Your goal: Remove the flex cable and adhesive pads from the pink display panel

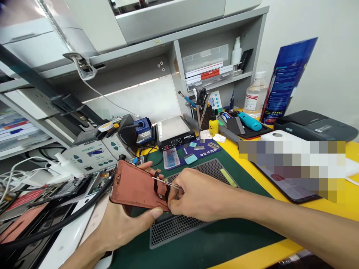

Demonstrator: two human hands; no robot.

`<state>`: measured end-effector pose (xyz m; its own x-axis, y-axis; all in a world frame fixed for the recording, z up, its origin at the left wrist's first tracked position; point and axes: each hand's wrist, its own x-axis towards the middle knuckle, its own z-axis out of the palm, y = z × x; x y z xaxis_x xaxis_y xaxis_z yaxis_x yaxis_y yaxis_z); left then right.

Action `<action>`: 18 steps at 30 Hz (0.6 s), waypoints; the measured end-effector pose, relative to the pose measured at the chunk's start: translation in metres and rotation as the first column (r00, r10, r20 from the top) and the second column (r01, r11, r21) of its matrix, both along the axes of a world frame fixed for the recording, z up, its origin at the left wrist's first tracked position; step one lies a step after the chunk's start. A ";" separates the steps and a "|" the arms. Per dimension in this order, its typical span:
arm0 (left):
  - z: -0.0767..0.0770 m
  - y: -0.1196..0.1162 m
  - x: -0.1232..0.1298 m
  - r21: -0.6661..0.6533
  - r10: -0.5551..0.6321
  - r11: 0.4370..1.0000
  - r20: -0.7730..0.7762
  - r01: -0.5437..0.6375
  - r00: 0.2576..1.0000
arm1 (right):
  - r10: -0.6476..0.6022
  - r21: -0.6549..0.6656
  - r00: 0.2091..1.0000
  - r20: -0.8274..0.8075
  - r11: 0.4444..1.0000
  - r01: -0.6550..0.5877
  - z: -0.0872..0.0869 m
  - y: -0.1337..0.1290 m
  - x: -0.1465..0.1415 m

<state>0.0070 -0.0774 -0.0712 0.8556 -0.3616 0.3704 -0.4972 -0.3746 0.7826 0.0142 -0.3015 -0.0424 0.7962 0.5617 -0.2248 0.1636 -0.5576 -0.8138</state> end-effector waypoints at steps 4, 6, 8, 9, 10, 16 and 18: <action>0.000 0.001 0.000 0.032 0.009 0.999 -0.003 -0.009 1.000 | 0.016 0.013 1.000 0.000 1.000 -0.016 -0.001 0.000 0.003; 0.000 0.001 0.000 0.052 0.021 0.998 -0.021 -0.020 1.000 | 0.025 0.015 1.000 -0.002 1.000 -0.025 -0.003 0.000 0.004; 0.001 0.002 -0.001 0.065 0.021 0.998 -0.024 -0.020 0.999 | 0.028 0.023 1.000 -0.001 0.999 -0.028 -0.004 -0.001 0.004; 0.001 0.002 -0.001 0.072 0.018 0.997 -0.016 -0.016 1.000 | 0.028 0.030 1.000 -0.001 0.999 -0.028 -0.005 -0.001 0.004; 0.001 0.002 -0.002 0.081 0.016 0.997 -0.011 -0.015 1.000 | 0.030 0.035 1.000 -0.005 0.999 -0.030 -0.006 -0.001 0.003; 0.001 0.003 -0.002 0.105 0.020 0.994 0.010 -0.021 1.000 | 0.014 0.045 1.000 -0.007 0.999 -0.013 -0.006 0.000 0.001; 0.000 0.003 -0.001 0.107 0.011 0.994 0.018 -0.013 1.000 | 0.006 0.048 1.000 -0.003 0.999 -0.006 -0.005 0.001 0.000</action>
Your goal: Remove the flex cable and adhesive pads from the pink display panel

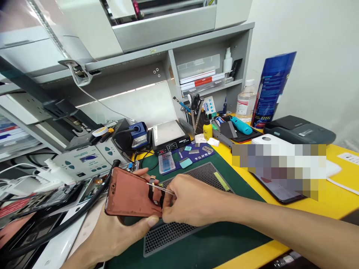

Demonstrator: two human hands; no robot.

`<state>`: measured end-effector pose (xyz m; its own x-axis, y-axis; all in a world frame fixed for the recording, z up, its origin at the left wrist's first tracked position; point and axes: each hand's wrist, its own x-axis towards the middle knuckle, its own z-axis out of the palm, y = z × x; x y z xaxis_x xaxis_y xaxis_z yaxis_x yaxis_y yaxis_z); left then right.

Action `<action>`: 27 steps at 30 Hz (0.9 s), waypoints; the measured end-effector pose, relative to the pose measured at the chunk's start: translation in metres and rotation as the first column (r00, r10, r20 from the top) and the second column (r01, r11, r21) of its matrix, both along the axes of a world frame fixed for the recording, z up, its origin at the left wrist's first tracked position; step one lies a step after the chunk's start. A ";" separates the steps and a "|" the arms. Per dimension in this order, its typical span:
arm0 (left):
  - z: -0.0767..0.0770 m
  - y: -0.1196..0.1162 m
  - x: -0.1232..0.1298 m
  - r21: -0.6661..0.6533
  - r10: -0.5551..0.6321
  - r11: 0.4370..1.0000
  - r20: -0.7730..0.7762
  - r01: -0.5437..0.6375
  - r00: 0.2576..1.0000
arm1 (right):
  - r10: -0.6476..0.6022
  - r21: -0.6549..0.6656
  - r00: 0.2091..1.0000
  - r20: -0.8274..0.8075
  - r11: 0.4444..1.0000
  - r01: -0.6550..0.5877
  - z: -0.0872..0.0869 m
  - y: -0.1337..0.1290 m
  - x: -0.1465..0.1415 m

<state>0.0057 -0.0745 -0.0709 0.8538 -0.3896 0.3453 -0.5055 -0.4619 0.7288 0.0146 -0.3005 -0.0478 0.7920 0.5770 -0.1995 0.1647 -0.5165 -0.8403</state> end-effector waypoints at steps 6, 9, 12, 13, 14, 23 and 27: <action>-0.003 0.001 0.001 0.041 0.008 0.999 0.004 -0.008 1.000 | -0.032 0.005 0.999 -0.016 0.999 0.032 0.001 0.004 -0.001; -0.002 0.000 0.002 0.068 0.020 0.997 0.014 -0.021 1.000 | -0.056 0.013 0.998 -0.033 0.998 0.056 0.000 0.005 -0.001; 0.001 -0.001 0.002 0.108 -0.009 0.994 0.023 0.006 1.000 | -0.056 0.029 0.997 -0.045 0.998 0.058 -0.003 0.005 0.000; 0.001 -0.001 0.002 0.126 -0.020 0.992 0.021 0.017 1.000 | -0.056 0.033 0.997 -0.047 0.998 0.058 -0.004 0.005 0.000; 0.002 -0.002 0.002 0.143 -0.025 0.989 0.019 0.022 1.000 | -0.055 0.037 0.997 -0.051 0.998 0.057 -0.004 0.005 0.001; 0.004 -0.004 0.000 0.136 -0.009 0.991 -0.016 0.011 1.000 | -0.031 0.063 0.994 -0.106 0.997 0.038 -0.004 0.004 0.003; 0.010 -0.005 0.001 0.166 -0.058 0.985 0.007 0.056 0.998 | -0.017 0.083 0.991 -0.131 0.996 0.028 -0.003 0.004 0.005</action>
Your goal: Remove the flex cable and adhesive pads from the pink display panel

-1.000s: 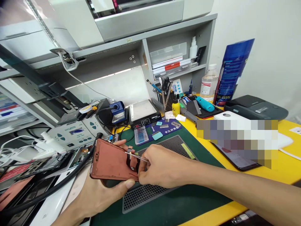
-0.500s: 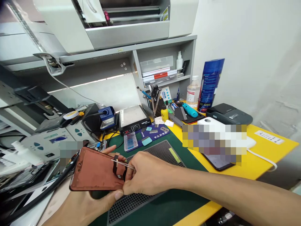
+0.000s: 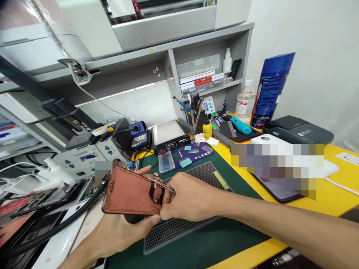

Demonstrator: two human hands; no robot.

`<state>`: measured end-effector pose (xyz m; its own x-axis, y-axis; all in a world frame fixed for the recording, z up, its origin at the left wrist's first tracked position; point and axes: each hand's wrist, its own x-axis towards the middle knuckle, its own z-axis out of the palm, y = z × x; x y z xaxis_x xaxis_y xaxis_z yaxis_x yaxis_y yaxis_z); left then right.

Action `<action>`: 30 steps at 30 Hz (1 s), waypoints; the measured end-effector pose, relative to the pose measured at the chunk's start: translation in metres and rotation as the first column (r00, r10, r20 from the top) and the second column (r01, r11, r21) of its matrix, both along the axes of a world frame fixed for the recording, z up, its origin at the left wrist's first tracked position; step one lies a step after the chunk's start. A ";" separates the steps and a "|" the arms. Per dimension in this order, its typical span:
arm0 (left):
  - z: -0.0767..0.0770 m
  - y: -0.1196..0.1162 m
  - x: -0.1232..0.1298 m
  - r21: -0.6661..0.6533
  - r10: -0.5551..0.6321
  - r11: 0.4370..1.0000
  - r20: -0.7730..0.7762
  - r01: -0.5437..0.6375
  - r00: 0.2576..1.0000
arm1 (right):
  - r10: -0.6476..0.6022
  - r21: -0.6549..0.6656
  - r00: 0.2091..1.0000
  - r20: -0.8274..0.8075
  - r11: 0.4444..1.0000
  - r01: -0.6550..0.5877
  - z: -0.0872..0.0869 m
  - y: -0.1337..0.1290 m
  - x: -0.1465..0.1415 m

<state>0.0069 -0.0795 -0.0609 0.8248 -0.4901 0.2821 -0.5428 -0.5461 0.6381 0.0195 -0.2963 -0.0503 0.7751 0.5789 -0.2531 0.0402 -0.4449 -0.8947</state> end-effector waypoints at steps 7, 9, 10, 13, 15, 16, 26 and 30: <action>0.000 0.003 0.002 -0.009 0.019 1.000 0.040 -0.019 0.999 | -0.019 0.025 1.000 -0.003 0.999 0.020 0.008 -0.001 -0.001; -0.001 0.004 0.002 -0.019 0.022 1.000 0.044 -0.021 0.999 | -0.023 0.035 1.000 0.001 0.999 0.023 0.009 -0.001 -0.002; -0.001 0.004 0.002 -0.013 0.014 1.000 0.054 -0.013 0.998 | -0.027 0.038 1.000 0.003 0.999 0.027 0.008 -0.001 -0.002; -0.002 0.006 0.001 0.014 -0.025 1.000 0.098 0.024 0.995 | -0.038 0.045 0.999 0.011 0.998 0.038 0.009 -0.001 -0.003; -0.002 0.006 0.001 0.011 -0.029 1.000 0.117 0.028 0.993 | -0.038 0.052 0.999 0.015 0.998 0.037 0.010 -0.001 -0.004; -0.002 0.006 0.001 0.000 -0.020 1.000 0.119 0.021 0.993 | -0.038 0.060 0.999 0.017 0.998 0.037 0.011 -0.002 -0.004; 0.002 0.004 -0.002 -0.452 -0.026 0.888 -0.233 -0.085 0.972 | -0.244 0.161 0.961 0.133 0.962 0.222 0.020 -0.005 -0.004; 0.001 0.004 0.001 -0.643 -0.200 0.760 -0.377 -0.100 0.904 | -0.252 0.205 0.963 0.097 0.952 0.229 0.024 -0.005 -0.006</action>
<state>0.0076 -0.0754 -0.0601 0.9121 -0.3623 0.1920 -0.1713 0.0886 0.9812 0.0134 -0.3010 -0.0262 0.9152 0.3996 -0.0527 0.0654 -0.2763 -0.9588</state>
